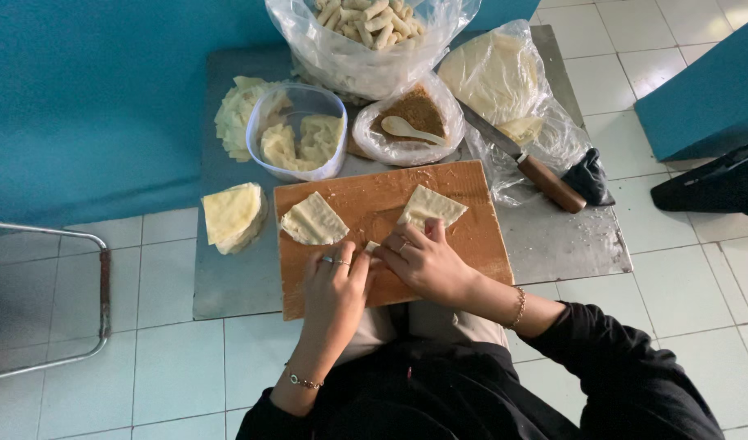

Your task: The person sits on the floor with a wooden board on their lap, places a triangular dough wrapper on the board, spoons brown filling from a plastic-lined bowl onto it, and folds and pinches the wrapper closed, repeating this cycle for multiple wrappers and setting finished pieces aside.

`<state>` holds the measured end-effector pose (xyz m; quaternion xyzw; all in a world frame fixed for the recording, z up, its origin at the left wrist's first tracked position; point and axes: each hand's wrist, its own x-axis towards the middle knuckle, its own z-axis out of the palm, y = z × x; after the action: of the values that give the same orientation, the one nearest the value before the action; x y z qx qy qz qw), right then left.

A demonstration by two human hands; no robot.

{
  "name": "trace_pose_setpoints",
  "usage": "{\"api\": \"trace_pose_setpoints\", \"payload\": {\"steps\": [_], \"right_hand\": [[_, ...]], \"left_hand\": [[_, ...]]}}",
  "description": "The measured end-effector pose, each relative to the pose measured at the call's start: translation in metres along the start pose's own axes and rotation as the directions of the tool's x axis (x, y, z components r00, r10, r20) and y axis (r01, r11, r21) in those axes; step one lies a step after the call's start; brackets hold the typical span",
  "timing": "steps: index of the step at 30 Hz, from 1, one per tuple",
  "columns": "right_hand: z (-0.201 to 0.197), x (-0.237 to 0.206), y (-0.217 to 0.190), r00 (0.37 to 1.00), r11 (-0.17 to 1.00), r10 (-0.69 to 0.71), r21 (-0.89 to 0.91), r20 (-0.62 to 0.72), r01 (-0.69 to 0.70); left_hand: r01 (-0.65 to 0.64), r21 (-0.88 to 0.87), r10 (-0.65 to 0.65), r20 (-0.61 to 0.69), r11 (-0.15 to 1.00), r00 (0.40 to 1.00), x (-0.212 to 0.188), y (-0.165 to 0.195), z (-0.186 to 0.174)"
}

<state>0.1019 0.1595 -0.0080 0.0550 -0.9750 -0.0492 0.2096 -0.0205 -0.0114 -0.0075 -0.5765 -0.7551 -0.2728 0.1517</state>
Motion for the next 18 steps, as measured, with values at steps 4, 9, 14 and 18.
{"api": "trace_pose_setpoints", "payload": {"steps": [4,9,14,18], "right_hand": [[0.004,0.003,0.002,0.998,1.0,-0.003,0.0,0.063,0.003],[-0.005,0.005,0.005,0.997,0.994,0.035,0.101,-0.074,-0.028],[-0.008,0.005,0.005,0.995,0.986,0.049,0.16,-0.089,-0.034],[0.003,0.006,0.006,0.999,0.996,0.031,0.081,-0.029,-0.029]], "left_hand": [[0.055,0.029,-0.057,0.051,0.998,0.997,0.002,0.0,0.002],[-0.028,0.127,0.016,0.095,0.992,0.995,0.006,-0.005,0.008],[-0.02,0.079,0.011,0.115,0.997,0.993,0.012,-0.008,0.01],[0.074,0.052,-0.081,0.139,0.996,0.987,0.016,-0.01,0.007]]}}
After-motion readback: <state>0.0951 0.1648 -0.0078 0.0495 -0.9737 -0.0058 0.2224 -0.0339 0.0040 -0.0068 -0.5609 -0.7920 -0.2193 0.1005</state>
